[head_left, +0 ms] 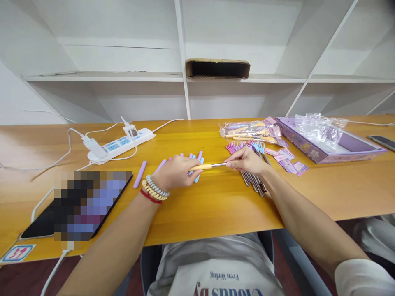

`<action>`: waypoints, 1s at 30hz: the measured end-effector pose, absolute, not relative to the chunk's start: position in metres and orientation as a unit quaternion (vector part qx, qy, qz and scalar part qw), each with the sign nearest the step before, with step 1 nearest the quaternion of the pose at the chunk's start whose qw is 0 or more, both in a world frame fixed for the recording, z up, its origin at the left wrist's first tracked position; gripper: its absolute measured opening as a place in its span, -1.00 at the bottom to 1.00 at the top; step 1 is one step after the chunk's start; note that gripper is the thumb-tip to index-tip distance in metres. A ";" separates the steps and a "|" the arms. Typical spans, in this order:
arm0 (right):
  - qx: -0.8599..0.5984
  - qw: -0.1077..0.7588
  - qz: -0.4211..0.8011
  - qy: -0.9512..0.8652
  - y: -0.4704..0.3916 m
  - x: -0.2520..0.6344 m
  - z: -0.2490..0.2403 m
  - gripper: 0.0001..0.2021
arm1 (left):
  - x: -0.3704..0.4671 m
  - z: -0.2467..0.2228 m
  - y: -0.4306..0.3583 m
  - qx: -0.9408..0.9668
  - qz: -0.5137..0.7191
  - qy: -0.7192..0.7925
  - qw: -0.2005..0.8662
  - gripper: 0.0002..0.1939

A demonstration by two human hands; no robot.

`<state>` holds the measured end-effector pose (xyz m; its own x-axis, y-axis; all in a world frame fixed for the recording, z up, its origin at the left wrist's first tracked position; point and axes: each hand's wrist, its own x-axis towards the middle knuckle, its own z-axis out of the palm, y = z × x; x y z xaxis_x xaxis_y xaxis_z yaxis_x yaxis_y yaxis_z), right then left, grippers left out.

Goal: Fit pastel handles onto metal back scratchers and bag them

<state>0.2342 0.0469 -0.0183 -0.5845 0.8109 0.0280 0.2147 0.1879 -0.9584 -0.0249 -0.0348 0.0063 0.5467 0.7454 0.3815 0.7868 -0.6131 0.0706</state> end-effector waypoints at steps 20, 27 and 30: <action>-0.322 0.418 0.502 -0.686 0.058 0.238 -0.012 -0.73 | -0.029 0.001 -0.015 -0.789 -0.222 -0.540 0.192 -0.69; -0.298 0.489 0.538 -0.619 0.047 0.209 -0.023 -0.62 | 0.005 -0.012 -0.022 -0.812 -0.172 -0.536 0.155 -0.68; -0.284 0.503 0.540 -0.612 0.051 0.212 -0.020 -0.65 | 0.009 -0.009 -0.019 -0.813 -0.168 -0.535 0.159 -0.69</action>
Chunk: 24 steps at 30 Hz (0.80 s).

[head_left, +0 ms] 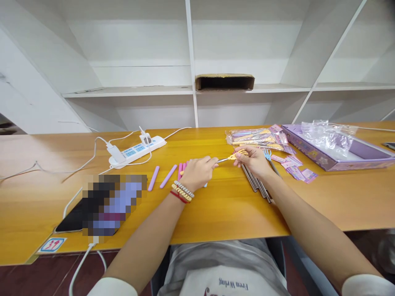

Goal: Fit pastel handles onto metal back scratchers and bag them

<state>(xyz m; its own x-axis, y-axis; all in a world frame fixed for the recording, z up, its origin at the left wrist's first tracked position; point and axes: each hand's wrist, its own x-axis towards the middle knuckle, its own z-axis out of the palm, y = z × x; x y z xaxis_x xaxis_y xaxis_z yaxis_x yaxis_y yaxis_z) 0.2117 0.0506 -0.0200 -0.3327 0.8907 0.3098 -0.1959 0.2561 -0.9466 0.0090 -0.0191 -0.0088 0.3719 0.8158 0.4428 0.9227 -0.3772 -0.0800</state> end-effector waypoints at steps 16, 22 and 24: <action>-0.381 0.789 0.311 -0.369 0.119 0.356 -0.009 -0.80 | -0.130 0.006 0.001 -0.703 -0.241 -0.631 0.223 -0.70; -0.372 0.857 0.262 -0.241 0.124 0.385 -0.010 -0.75 | -0.149 0.009 -0.003 -0.672 -0.262 -0.660 0.211 -0.69; -0.369 0.868 0.254 -0.212 0.125 0.386 -0.009 -0.73 | -0.150 0.009 -0.004 -0.670 -0.265 -0.661 0.211 -0.69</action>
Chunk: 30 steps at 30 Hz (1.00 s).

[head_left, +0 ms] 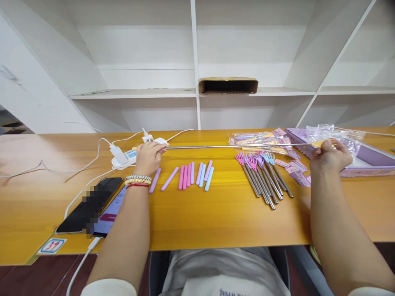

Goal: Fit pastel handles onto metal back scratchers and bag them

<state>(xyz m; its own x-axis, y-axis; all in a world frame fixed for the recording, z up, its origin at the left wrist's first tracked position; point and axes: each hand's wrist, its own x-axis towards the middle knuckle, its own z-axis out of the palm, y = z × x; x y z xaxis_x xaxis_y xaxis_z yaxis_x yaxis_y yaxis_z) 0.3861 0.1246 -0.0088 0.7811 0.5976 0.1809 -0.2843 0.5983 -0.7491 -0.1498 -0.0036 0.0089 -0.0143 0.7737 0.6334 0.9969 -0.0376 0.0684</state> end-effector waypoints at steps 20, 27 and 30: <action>-0.318 0.421 0.462 -0.712 0.040 0.212 -0.009 -0.66 | -0.015 0.007 -0.017 -0.800 -0.172 -0.558 0.135 -0.70; -0.290 0.427 0.479 -0.710 0.036 0.202 -0.017 -0.66 | 0.003 0.000 -0.020 -0.800 -0.172 -0.561 0.125 -0.72; -0.289 0.430 0.471 -0.714 0.042 0.201 -0.016 -0.65 | 0.002 0.007 -0.018 -0.793 -0.173 -0.573 0.114 -0.63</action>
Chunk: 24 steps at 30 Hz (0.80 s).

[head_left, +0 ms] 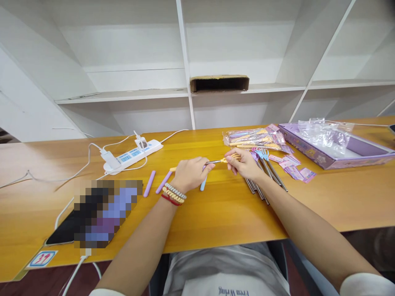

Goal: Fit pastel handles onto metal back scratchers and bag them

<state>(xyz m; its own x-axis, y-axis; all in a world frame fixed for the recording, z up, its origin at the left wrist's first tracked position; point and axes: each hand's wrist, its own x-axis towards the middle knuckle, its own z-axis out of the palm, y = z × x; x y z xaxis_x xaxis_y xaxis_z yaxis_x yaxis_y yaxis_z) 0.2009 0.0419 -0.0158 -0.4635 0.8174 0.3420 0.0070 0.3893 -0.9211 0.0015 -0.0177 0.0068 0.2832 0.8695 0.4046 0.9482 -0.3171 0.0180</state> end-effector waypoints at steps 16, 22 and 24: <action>-0.367 0.789 0.361 -0.335 0.108 0.357 -0.005 -0.77 | -0.147 0.009 -0.003 -0.531 -0.200 -0.764 0.305 -0.50; -0.393 0.793 0.320 -0.338 0.110 0.376 -0.011 -0.75 | -0.147 0.019 -0.009 -0.510 -0.181 -0.804 0.247 -0.51; -0.411 0.763 0.338 -0.368 0.110 0.372 -0.011 -0.72 | -0.140 0.022 -0.011 -0.507 -0.163 -0.813 0.236 -0.50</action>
<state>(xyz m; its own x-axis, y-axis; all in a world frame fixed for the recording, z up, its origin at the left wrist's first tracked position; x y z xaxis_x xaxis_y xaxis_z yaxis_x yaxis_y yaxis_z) 0.3717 0.1104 -0.0115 0.5008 0.8181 0.2826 -0.2139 0.4334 -0.8755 -0.1405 -0.0106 0.0225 -0.3742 0.7474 0.5489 0.9011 0.4328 0.0250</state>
